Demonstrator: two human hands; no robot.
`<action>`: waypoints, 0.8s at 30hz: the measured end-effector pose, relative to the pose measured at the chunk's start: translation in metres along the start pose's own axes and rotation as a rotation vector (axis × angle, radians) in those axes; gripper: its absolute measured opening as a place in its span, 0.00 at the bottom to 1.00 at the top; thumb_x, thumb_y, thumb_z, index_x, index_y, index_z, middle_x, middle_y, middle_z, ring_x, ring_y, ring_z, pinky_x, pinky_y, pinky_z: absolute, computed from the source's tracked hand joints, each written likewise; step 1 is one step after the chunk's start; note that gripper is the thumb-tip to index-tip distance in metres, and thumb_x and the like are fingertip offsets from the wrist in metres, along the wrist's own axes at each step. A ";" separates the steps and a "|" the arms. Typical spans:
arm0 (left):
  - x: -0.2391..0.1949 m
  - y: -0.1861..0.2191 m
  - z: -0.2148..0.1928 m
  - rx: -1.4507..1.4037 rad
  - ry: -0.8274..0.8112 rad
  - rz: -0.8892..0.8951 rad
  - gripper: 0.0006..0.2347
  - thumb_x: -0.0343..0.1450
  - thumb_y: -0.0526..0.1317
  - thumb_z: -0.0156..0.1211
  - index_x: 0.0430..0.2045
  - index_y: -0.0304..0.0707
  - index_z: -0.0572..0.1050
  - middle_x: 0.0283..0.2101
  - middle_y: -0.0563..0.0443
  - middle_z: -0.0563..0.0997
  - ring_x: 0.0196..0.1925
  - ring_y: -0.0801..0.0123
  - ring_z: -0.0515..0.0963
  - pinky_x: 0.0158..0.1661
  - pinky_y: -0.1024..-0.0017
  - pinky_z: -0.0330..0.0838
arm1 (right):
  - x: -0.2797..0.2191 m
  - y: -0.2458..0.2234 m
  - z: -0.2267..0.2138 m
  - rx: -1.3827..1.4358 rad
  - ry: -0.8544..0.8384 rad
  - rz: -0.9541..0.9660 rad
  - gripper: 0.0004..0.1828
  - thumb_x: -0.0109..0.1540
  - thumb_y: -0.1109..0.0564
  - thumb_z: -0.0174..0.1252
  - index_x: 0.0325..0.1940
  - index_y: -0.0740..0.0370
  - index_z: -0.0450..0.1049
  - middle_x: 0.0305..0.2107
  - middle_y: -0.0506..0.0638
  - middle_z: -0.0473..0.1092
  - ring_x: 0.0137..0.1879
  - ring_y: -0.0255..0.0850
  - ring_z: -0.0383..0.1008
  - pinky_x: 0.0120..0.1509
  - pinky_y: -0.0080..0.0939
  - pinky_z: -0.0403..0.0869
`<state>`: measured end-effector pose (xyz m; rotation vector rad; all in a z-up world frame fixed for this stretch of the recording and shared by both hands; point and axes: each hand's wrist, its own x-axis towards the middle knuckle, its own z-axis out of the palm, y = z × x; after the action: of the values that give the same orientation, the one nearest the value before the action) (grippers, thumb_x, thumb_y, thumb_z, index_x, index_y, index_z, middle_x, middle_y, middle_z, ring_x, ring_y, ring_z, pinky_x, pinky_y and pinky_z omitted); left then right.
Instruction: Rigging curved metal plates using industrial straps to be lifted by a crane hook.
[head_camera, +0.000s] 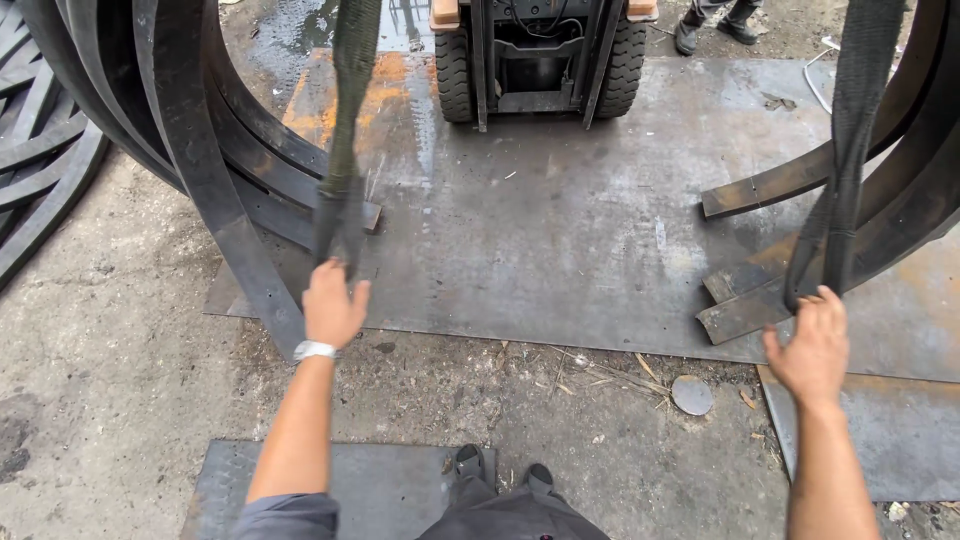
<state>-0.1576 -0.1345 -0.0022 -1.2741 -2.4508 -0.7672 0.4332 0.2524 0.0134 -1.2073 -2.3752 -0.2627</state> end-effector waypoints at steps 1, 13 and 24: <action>0.005 -0.015 -0.017 0.017 0.009 -0.037 0.23 0.70 0.46 0.62 0.54 0.26 0.71 0.61 0.32 0.74 0.64 0.45 0.71 0.56 0.51 0.67 | 0.000 0.013 -0.002 -0.011 -0.024 0.013 0.32 0.60 0.51 0.65 0.64 0.71 0.68 0.62 0.63 0.65 0.80 0.54 0.57 0.78 0.51 0.62; -0.008 0.214 0.108 -0.741 -0.163 -0.085 0.29 0.72 0.43 0.60 0.67 0.24 0.60 0.70 0.31 0.63 0.72 0.46 0.63 0.68 0.57 0.58 | 0.046 -0.256 0.019 0.822 0.029 0.077 0.44 0.58 0.47 0.69 0.69 0.71 0.59 0.70 0.69 0.51 0.73 0.57 0.58 0.64 0.49 0.72; -0.012 0.081 0.099 -0.492 -0.017 0.029 0.29 0.71 0.41 0.63 0.65 0.25 0.62 0.69 0.30 0.64 0.73 0.42 0.61 0.71 0.54 0.52 | 0.020 -0.126 0.032 0.360 0.108 -0.031 0.39 0.60 0.44 0.70 0.64 0.72 0.64 0.67 0.70 0.59 0.76 0.64 0.56 0.78 0.59 0.59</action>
<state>-0.0843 -0.0477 -0.0628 -1.4706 -2.3277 -1.4174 0.3116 0.2029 -0.0009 -0.9626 -2.2268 0.0872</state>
